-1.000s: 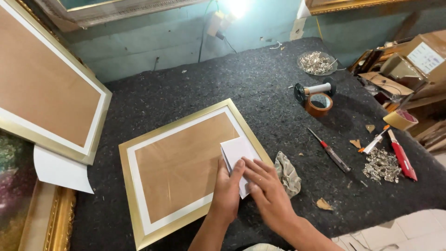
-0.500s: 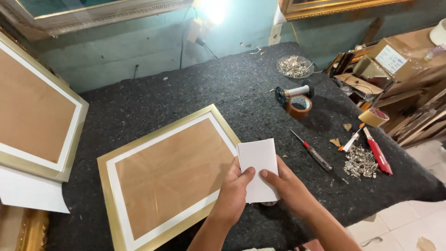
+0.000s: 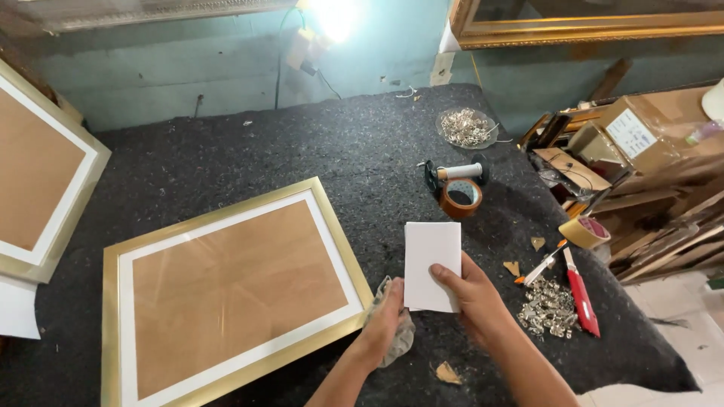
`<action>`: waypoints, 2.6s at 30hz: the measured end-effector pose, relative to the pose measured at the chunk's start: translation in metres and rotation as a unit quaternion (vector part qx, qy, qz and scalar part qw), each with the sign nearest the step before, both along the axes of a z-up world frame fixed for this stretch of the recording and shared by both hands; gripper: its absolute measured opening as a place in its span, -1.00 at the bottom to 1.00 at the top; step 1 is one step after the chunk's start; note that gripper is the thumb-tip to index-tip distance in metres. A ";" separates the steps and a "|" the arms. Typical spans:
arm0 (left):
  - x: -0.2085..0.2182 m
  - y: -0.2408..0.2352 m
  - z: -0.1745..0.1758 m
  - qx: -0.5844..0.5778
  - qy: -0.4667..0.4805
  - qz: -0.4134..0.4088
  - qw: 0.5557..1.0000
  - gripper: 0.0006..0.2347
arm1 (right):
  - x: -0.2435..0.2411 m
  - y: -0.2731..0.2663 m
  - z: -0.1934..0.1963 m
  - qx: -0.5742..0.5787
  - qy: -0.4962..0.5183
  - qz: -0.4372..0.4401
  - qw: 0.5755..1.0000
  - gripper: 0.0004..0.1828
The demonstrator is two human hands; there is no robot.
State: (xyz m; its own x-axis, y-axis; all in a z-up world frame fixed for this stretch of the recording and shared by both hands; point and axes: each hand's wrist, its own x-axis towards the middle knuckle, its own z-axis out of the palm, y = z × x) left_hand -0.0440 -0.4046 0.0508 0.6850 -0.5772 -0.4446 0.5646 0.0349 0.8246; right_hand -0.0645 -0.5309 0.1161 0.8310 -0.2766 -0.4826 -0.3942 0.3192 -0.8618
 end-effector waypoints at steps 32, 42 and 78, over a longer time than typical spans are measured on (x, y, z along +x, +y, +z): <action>0.021 -0.010 0.063 0.065 -0.011 0.128 0.990 -0.73 | -0.003 -0.028 0.004 0.040 -0.028 0.017 0.999 -0.46; 0.023 -0.010 0.054 0.071 -0.013 0.107 0.992 -0.86 | -0.006 -0.025 0.009 0.028 -0.006 0.002 1.000 -0.51; 0.019 -0.055 0.081 0.005 0.064 0.259 0.964 -0.73 | -0.014 -0.038 0.003 -0.141 -0.017 0.023 0.990 -0.74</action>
State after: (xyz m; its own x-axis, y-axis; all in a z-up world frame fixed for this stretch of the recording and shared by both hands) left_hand -0.0248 -0.4594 0.1315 0.8186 -0.1682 -0.5491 0.5716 0.3314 0.7506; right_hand -0.0780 -0.5688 0.1194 0.8602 -0.3573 -0.3638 -0.3726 0.0466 -0.9268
